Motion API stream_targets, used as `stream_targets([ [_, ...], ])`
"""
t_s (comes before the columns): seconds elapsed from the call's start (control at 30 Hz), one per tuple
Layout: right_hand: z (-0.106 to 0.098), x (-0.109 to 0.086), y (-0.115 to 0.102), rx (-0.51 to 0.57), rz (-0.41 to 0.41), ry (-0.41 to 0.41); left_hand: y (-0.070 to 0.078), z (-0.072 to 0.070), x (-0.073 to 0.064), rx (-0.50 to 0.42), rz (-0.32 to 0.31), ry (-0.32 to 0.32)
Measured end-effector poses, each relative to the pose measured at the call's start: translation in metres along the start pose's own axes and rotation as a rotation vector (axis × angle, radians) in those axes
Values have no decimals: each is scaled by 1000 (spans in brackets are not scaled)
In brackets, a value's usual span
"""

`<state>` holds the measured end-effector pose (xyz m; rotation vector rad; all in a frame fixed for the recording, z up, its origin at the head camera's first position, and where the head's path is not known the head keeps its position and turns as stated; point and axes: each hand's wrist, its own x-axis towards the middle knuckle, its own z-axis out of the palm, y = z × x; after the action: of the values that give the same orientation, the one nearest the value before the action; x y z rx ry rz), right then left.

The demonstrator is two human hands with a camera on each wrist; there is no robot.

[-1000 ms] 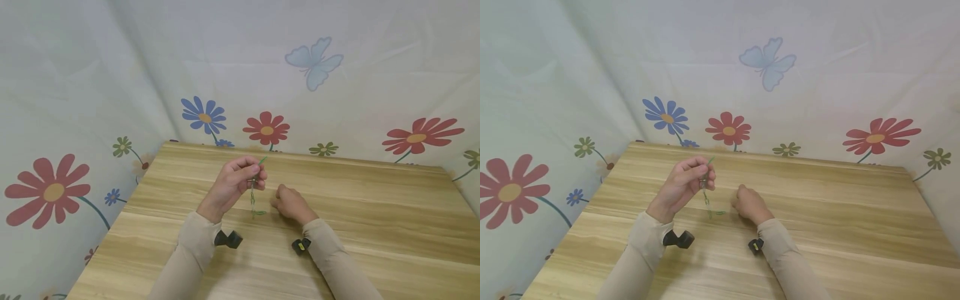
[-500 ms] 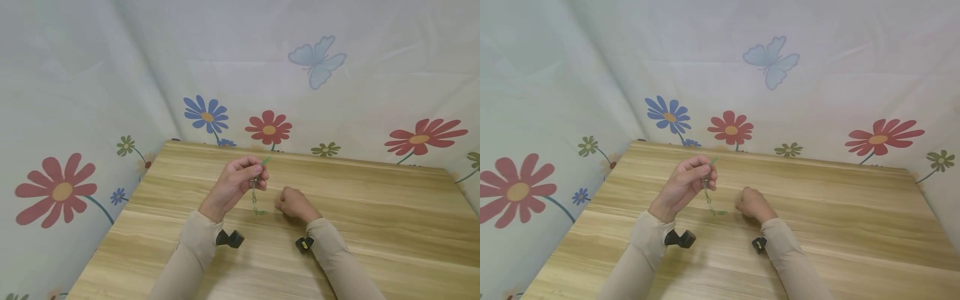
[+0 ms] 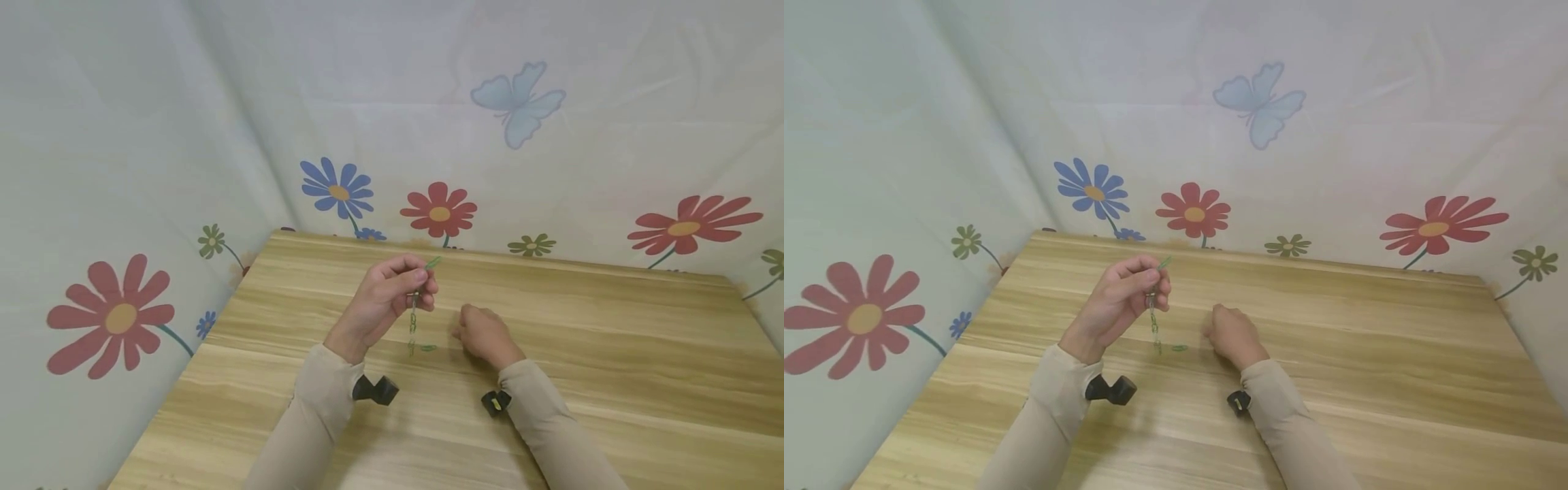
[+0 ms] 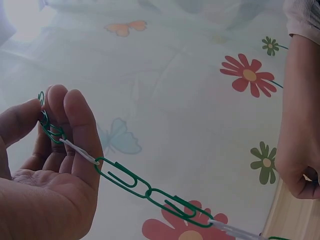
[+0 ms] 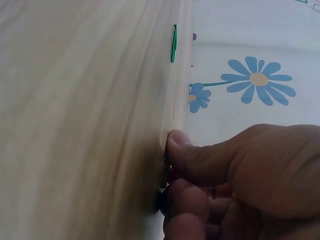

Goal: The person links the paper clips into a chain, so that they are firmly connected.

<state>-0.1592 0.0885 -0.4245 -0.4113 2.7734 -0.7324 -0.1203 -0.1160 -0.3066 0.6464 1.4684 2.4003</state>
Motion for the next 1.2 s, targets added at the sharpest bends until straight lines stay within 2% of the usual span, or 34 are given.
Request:
stream_targets([
  [0.13, 0, 0, 2, 23, 2, 3, 1, 0, 0, 1, 1, 1],
  [0.23, -2, 0, 4, 66, 10, -35, 1, 0, 0, 1, 0, 3],
  [0.4, -6, 0, 4, 67, 7, -100, 1, -1, 0, 3, 0, 4],
  [0.57, -7, 0, 0, 64, 14, -129, 1, -1, 1, 7, 5, -7],
  [0.77, -7, 0, -1, 5, -9, -174, -1, -1, 0, -1, -5, 0],
  [0.87, -9, -1, 3, 59, -50, -189, -2, -1, 0, 24, -13, 15],
  [0.93, -15, -2, 6, 143, -122, -173, -2, 0, 0, 67, -19, 37],
  [1.0, -26, -5, 6, 321, -203, -148, -1, 2, -1, 126, -24, 57],
  [1.13, -58, -22, -10, 862, -361, -55, -1, 7, -1, 260, -28, 97],
  [1.2, -72, -36, -22, 1093, -451, 14, 0, 9, -1, 344, -15, 112],
])
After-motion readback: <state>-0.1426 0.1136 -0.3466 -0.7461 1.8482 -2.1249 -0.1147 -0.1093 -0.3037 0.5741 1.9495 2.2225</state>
